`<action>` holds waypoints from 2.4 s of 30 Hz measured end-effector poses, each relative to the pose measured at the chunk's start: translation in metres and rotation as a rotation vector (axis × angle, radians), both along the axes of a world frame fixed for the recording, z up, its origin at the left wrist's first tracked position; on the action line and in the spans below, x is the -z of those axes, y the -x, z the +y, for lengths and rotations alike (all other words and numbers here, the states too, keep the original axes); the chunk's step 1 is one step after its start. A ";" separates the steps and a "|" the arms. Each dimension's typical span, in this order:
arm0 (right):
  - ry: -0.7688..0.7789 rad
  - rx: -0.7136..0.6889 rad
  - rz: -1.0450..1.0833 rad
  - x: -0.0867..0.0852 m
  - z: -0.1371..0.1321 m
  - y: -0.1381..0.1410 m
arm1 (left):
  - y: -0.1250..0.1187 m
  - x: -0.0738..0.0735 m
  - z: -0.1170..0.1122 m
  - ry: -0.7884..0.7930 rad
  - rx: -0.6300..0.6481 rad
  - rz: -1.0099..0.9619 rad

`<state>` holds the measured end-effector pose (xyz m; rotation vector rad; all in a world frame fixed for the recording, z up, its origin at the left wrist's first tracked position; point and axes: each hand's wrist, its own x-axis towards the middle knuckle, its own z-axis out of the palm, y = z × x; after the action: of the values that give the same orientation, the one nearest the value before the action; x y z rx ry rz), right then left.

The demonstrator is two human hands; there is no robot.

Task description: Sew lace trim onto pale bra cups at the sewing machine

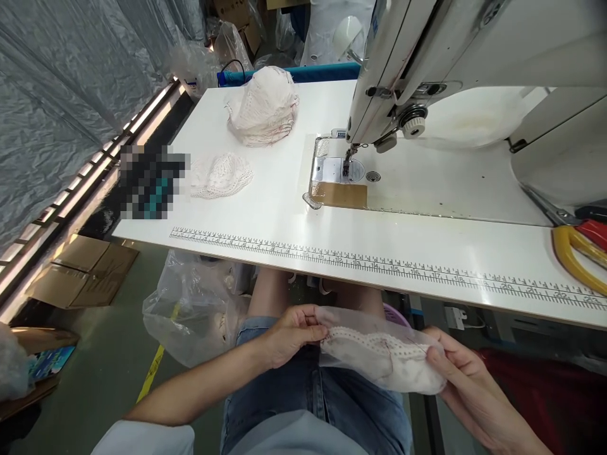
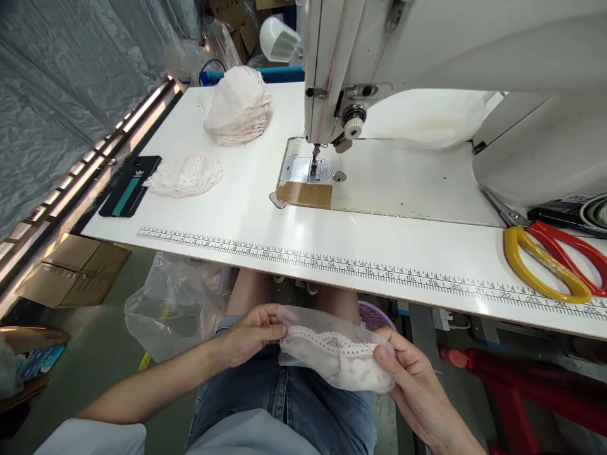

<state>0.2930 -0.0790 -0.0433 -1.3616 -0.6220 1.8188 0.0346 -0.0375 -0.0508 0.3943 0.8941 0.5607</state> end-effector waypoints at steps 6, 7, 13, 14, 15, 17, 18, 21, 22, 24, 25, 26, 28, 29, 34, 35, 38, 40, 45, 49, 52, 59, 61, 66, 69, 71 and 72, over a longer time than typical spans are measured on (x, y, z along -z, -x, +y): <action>-0.028 -0.037 0.036 -0.002 0.001 0.009 | 0.008 -0.012 0.010 -0.031 0.183 -0.098; -0.039 -0.050 0.032 -0.001 0.001 0.010 | 0.008 -0.013 0.012 -0.044 0.226 -0.075; -0.043 -0.076 0.031 0.002 0.003 0.015 | 0.008 -0.017 0.019 -0.193 0.335 0.090; -0.043 -0.076 0.028 0.002 0.003 0.017 | 0.011 -0.017 0.020 -0.224 0.346 0.101; -0.044 -0.084 0.024 0.001 0.004 0.018 | 0.014 -0.017 0.022 -0.254 0.363 0.109; -0.055 -0.123 0.017 0.000 0.005 0.021 | 0.020 -0.019 0.025 -0.321 0.431 0.120; -0.062 -0.153 0.016 0.000 0.005 0.022 | 0.022 -0.021 0.027 -0.360 0.485 0.133; -0.080 -0.244 0.009 0.000 0.007 0.026 | 0.023 -0.028 0.033 -0.479 0.663 0.207; -0.087 -0.267 -0.003 0.000 0.007 0.026 | 0.021 -0.030 0.035 -0.513 0.707 0.227; -0.107 -0.301 -0.045 0.000 0.007 0.027 | 0.015 -0.034 0.037 -0.578 0.739 0.226; -0.118 -0.310 -0.067 -0.001 0.007 0.027 | 0.012 -0.035 0.038 -0.605 0.734 0.207; -0.127 -0.314 -0.086 -0.002 0.007 0.027 | 0.009 -0.035 0.038 -0.625 0.721 0.186; -0.129 -0.316 -0.106 -0.003 0.005 0.027 | 0.006 -0.034 0.039 -0.638 0.691 0.147; -0.125 -0.315 -0.109 -0.004 0.005 0.027 | 0.006 -0.033 0.039 -0.638 0.686 0.133; -0.091 -0.367 -0.069 -0.006 0.006 0.035 | 0.012 -0.033 0.041 -0.636 0.760 0.129; -0.093 -0.380 -0.058 -0.006 0.007 0.037 | 0.012 -0.035 0.041 -0.646 0.774 0.146; -0.103 -0.406 -0.039 -0.007 0.010 0.040 | 0.011 -0.038 0.041 -0.652 0.769 0.185; -0.106 -0.406 -0.049 -0.008 0.011 0.039 | 0.009 -0.039 0.040 -0.616 0.727 0.189; -0.138 -0.403 -0.076 -0.012 0.011 0.039 | 0.006 -0.036 0.039 -0.579 0.686 0.194; -0.194 -0.430 -0.039 -0.017 0.015 0.044 | 0.010 -0.035 0.039 -0.583 0.720 0.190; -0.223 -0.435 -0.055 -0.020 0.018 0.046 | 0.010 -0.035 0.040 -0.600 0.729 0.164; -0.257 -0.498 -0.090 -0.022 0.021 0.050 | -0.001 -0.034 0.034 -0.579 0.711 0.238; -0.262 -0.501 -0.099 -0.022 0.021 0.051 | -0.004 -0.033 0.032 -0.537 0.675 0.245; -0.298 -0.538 -0.108 -0.023 0.022 0.051 | -0.002 -0.033 0.032 -0.552 0.611 0.255; -0.303 -0.586 -0.120 -0.025 0.023 0.050 | 0.003 -0.033 0.032 -0.545 0.623 0.266; -0.303 -0.618 -0.153 -0.025 0.022 0.049 | 0.006 -0.033 0.032 -0.534 0.632 0.278; -0.300 -0.632 -0.175 -0.024 0.022 0.048 | 0.008 -0.033 0.032 -0.527 0.636 0.285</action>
<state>0.2445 -0.0570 -0.0192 -1.2028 -1.4872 1.9738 0.0270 -0.0058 -0.0176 1.2108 0.8228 0.1376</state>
